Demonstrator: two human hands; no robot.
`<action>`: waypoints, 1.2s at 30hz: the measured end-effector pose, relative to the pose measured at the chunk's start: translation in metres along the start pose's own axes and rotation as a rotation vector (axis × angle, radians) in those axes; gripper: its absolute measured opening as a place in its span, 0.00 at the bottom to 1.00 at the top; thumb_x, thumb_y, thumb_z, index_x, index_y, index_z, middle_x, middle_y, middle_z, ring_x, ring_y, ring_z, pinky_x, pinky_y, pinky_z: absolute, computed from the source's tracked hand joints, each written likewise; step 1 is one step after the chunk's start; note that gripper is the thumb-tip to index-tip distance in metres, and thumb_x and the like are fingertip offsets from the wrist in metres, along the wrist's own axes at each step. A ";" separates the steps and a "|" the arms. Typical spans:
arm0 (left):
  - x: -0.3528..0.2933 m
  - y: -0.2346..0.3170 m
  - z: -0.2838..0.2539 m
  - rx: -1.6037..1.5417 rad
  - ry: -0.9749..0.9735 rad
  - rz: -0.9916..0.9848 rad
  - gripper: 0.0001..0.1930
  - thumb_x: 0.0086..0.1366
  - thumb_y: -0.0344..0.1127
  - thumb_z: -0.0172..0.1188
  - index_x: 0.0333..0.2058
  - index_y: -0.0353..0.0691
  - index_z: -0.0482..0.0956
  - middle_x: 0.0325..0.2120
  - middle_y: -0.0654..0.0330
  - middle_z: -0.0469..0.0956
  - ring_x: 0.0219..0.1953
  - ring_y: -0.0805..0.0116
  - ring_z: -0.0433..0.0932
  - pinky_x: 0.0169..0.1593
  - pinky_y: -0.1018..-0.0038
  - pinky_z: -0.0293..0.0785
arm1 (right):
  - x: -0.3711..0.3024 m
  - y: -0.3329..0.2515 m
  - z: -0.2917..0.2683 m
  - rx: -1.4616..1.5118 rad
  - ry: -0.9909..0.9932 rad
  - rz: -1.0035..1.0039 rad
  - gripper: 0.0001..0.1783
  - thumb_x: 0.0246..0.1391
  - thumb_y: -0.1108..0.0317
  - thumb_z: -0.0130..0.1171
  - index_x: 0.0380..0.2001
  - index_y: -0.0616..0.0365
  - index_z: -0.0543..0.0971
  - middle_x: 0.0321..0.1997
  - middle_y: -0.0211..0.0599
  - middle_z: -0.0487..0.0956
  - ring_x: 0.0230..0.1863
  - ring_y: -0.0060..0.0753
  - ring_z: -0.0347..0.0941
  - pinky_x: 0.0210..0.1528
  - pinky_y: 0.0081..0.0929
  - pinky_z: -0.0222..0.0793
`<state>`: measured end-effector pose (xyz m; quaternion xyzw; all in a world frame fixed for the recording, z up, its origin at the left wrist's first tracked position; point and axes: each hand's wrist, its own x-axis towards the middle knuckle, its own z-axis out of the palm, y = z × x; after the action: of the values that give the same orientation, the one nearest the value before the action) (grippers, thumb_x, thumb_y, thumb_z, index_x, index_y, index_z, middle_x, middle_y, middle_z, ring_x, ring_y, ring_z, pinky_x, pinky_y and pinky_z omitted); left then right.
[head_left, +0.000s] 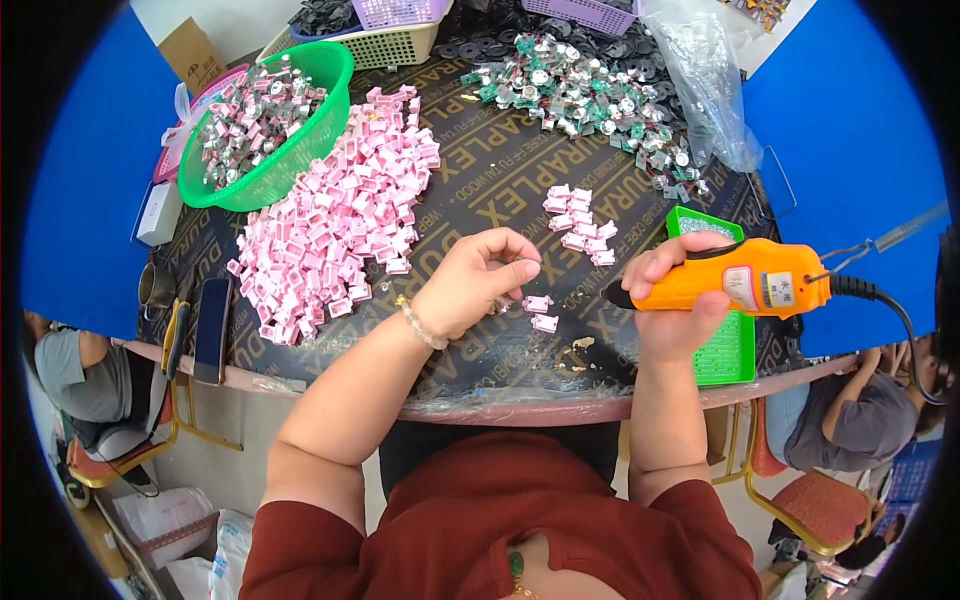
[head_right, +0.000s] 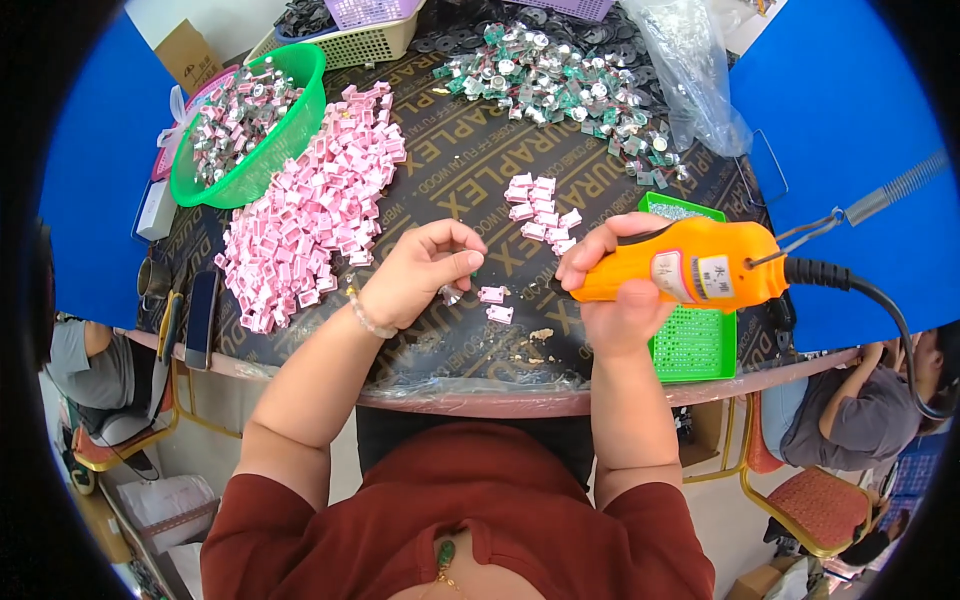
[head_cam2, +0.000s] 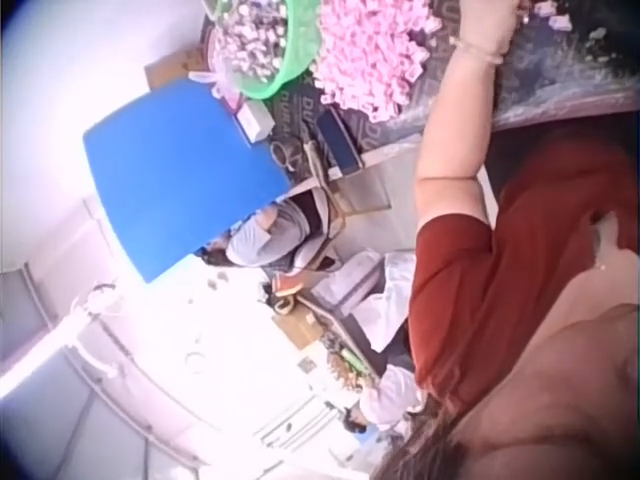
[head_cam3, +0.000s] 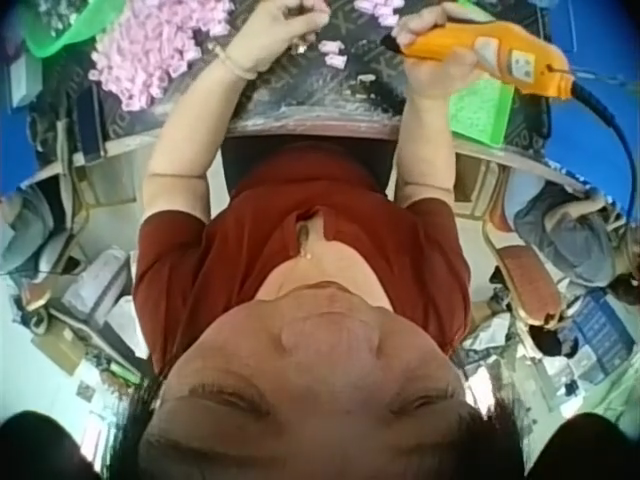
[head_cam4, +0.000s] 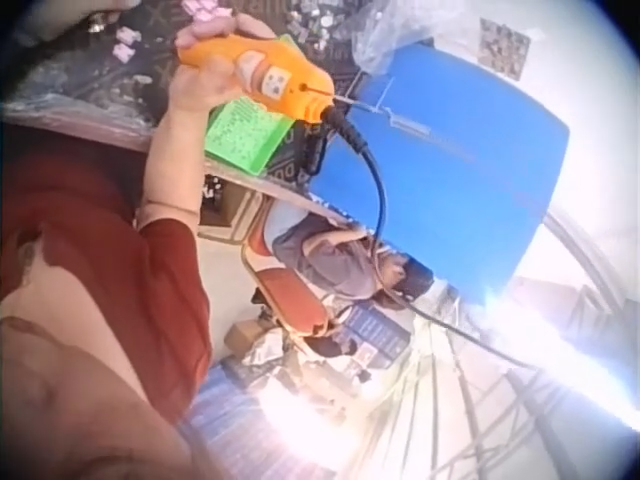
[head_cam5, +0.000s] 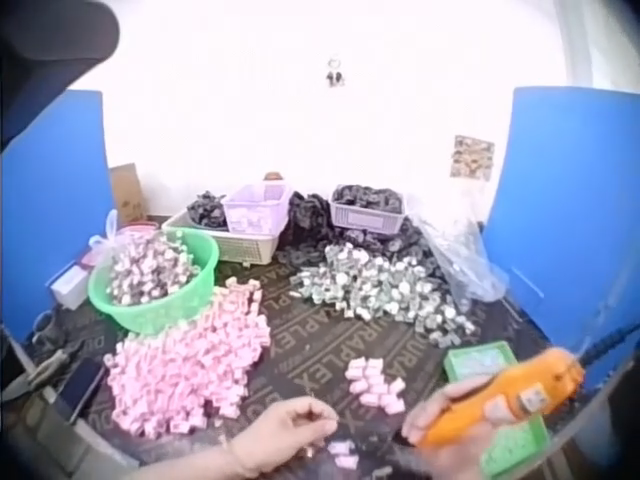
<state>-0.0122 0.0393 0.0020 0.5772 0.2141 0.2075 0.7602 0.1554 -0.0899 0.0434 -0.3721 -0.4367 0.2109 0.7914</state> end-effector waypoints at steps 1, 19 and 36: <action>-0.001 0.003 0.005 -0.027 0.004 -0.008 0.07 0.59 0.29 0.61 0.36 0.36 0.74 0.28 0.67 0.74 0.28 0.81 0.72 0.34 0.83 0.71 | 0.000 0.001 -0.001 0.004 -0.001 -0.003 0.36 0.47 0.31 0.54 0.43 0.53 0.66 0.25 0.33 0.71 0.19 0.25 0.68 0.23 0.25 0.67; -0.006 0.001 -0.001 -0.218 -0.065 -0.120 0.05 0.61 0.32 0.59 0.33 0.39 0.74 0.25 0.68 0.72 0.23 0.80 0.66 0.31 0.83 0.65 | -0.006 -0.001 0.002 -0.019 -0.014 -0.018 0.36 0.48 0.30 0.51 0.43 0.53 0.65 0.24 0.32 0.70 0.18 0.24 0.66 0.22 0.24 0.65; -0.012 0.000 0.007 0.764 -0.022 0.275 0.10 0.52 0.28 0.59 0.34 0.34 0.78 0.26 0.53 0.77 0.31 0.58 0.77 0.38 0.68 0.73 | -0.005 -0.001 0.001 -0.070 -0.024 -0.008 0.36 0.49 0.31 0.50 0.43 0.54 0.64 0.25 0.33 0.71 0.18 0.24 0.67 0.22 0.24 0.65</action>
<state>-0.0182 0.0265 0.0051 0.8436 0.1886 0.2064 0.4584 0.1516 -0.0931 0.0418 -0.3950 -0.4548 0.1969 0.7735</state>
